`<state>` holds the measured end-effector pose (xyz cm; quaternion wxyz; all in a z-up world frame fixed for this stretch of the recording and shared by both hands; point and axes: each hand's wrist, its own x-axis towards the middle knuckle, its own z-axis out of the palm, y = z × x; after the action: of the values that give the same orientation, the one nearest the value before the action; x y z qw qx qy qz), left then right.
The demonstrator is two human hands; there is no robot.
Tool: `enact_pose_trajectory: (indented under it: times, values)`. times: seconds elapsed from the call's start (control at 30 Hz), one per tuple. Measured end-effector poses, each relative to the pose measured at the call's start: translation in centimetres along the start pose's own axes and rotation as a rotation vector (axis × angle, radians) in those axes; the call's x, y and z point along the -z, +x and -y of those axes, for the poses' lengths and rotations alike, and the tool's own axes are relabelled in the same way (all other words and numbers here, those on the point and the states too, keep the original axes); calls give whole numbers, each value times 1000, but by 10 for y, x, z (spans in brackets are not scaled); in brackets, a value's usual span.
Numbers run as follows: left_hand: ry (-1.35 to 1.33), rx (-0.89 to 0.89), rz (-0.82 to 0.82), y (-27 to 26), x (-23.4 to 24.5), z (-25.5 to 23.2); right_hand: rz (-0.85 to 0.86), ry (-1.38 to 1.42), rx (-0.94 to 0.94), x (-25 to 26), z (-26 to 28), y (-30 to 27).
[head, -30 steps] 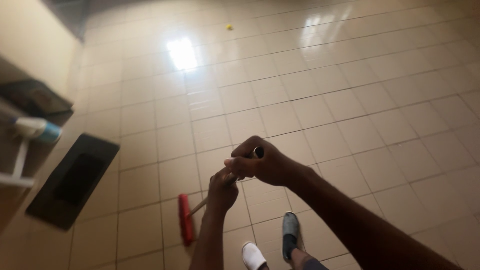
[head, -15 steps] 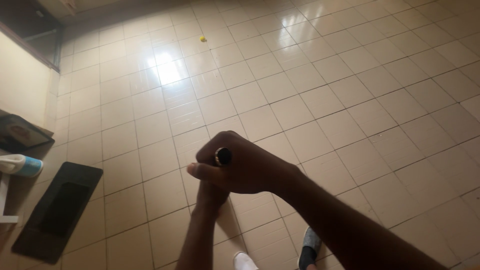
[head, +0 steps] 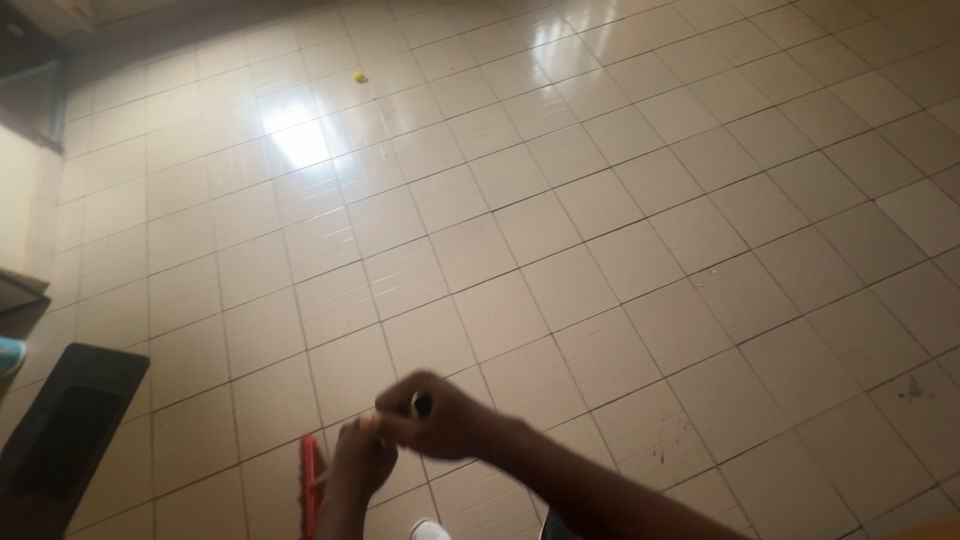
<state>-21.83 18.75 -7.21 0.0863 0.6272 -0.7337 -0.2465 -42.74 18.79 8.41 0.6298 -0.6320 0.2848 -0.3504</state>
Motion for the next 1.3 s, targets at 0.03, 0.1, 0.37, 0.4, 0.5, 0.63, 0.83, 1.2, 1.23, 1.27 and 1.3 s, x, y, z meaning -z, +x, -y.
enact_pose_trajectory:
  times: [0.03,0.1,0.37,0.4,0.5,0.63,0.83,1.2,1.23,1.27,1.3]
  values:
    - [1,-8,2,0,-2,-12,-8,-2,2,6,-7,-8]
    - [-102,171,131,-7,-7,-33,-35,-95,-10,13,-20,-26]
    - [-235,-264,-166,64,-81,-70,-66,-295,24,102,6,-38]
    - [-231,-289,-142,78,-79,-86,-85,-573,217,115,-1,-37]
    - [-393,-282,-101,107,-34,-164,-105,-212,-86,158,83,-27]
    - [-491,-318,-87,158,-16,-214,-131,-302,-180,191,139,-4]
    - [-632,-257,-34,210,38,-256,-279,-454,-246,215,183,52]
    - [-734,-492,-320,246,131,-176,-199,-562,311,179,135,182]
    - [-733,-486,-325,252,132,-168,-191,-558,311,179,135,186]
    - [-635,-486,-376,251,131,-156,-204,-393,270,173,131,187]
    - [-535,-486,-425,250,130,-145,-217,-229,227,169,128,188]
